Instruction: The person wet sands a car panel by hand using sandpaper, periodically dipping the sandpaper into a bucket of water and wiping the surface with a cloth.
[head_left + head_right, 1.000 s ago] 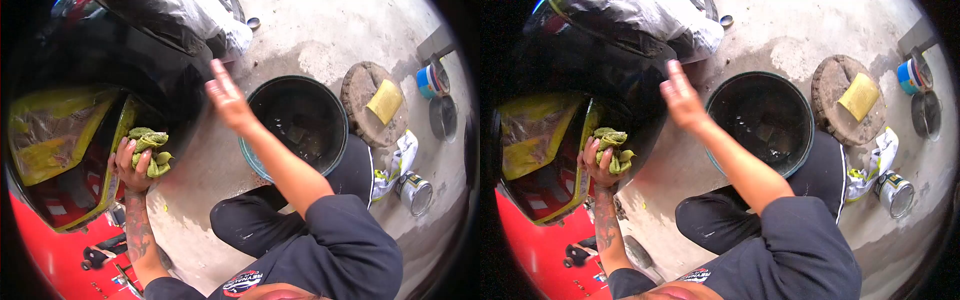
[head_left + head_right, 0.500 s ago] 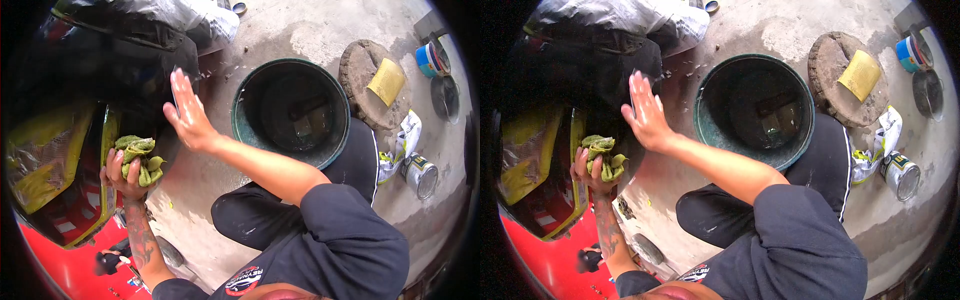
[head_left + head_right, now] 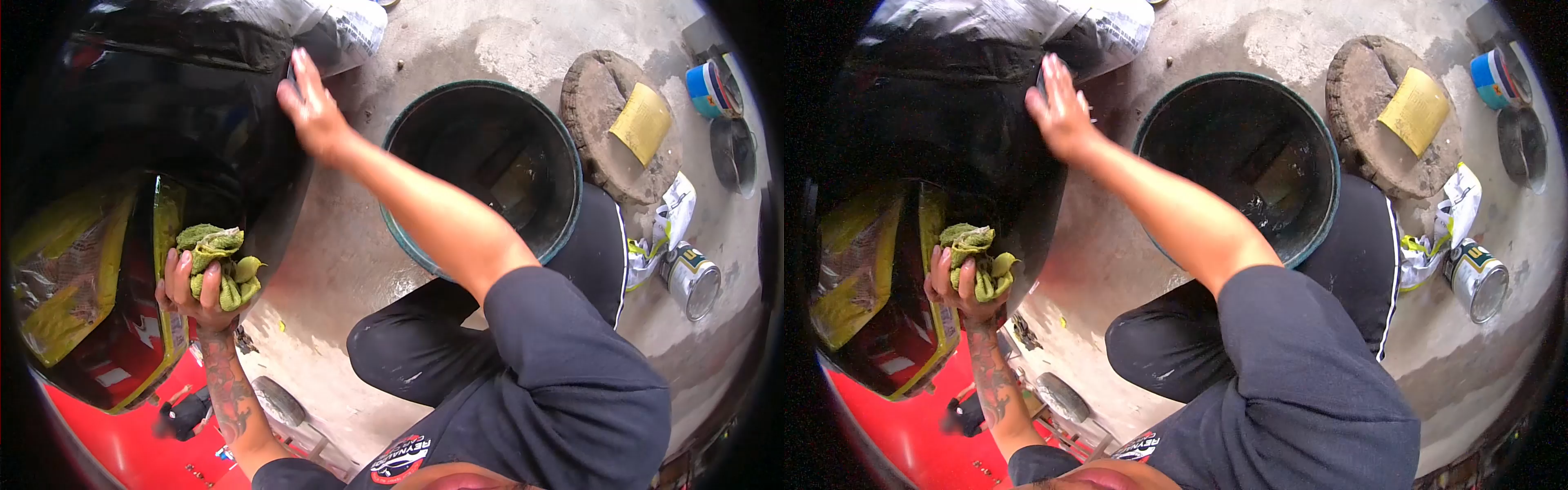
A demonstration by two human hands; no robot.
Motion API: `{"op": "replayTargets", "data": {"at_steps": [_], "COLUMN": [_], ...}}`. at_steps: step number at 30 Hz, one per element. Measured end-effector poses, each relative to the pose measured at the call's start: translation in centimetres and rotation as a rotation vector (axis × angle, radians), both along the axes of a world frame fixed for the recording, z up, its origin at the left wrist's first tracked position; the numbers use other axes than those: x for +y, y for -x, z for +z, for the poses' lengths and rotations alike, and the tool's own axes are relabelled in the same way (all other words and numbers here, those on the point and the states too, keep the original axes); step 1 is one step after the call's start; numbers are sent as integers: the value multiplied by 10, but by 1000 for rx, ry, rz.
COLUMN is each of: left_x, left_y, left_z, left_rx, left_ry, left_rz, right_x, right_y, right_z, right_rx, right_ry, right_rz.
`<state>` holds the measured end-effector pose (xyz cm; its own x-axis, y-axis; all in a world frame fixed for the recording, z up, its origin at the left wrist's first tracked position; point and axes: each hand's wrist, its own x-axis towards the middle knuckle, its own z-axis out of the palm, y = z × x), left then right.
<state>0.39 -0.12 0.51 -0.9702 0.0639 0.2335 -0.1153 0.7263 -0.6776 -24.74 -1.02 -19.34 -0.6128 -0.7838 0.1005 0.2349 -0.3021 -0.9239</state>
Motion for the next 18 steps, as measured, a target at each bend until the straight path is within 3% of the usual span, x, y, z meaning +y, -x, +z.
{"op": "replayTargets", "data": {"at_steps": [3,6,11,18], "left_x": [2,2,1,2], "left_y": [2,4,2,4], "left_z": [1,-2,2,-1], "left_rx": [-3,9,-20,-2], "left_ry": [-2,13,-17,12], "left_rz": [5,3,-13,-6], "right_x": [-26,8,-23,43], "right_y": [10,-13,17,-45], "right_z": [-23,-24,-21,-16], "right_rx": [23,93,88,237], "right_ry": [161,117,74,71], "right_rz": [-58,19,-87,-23]}}
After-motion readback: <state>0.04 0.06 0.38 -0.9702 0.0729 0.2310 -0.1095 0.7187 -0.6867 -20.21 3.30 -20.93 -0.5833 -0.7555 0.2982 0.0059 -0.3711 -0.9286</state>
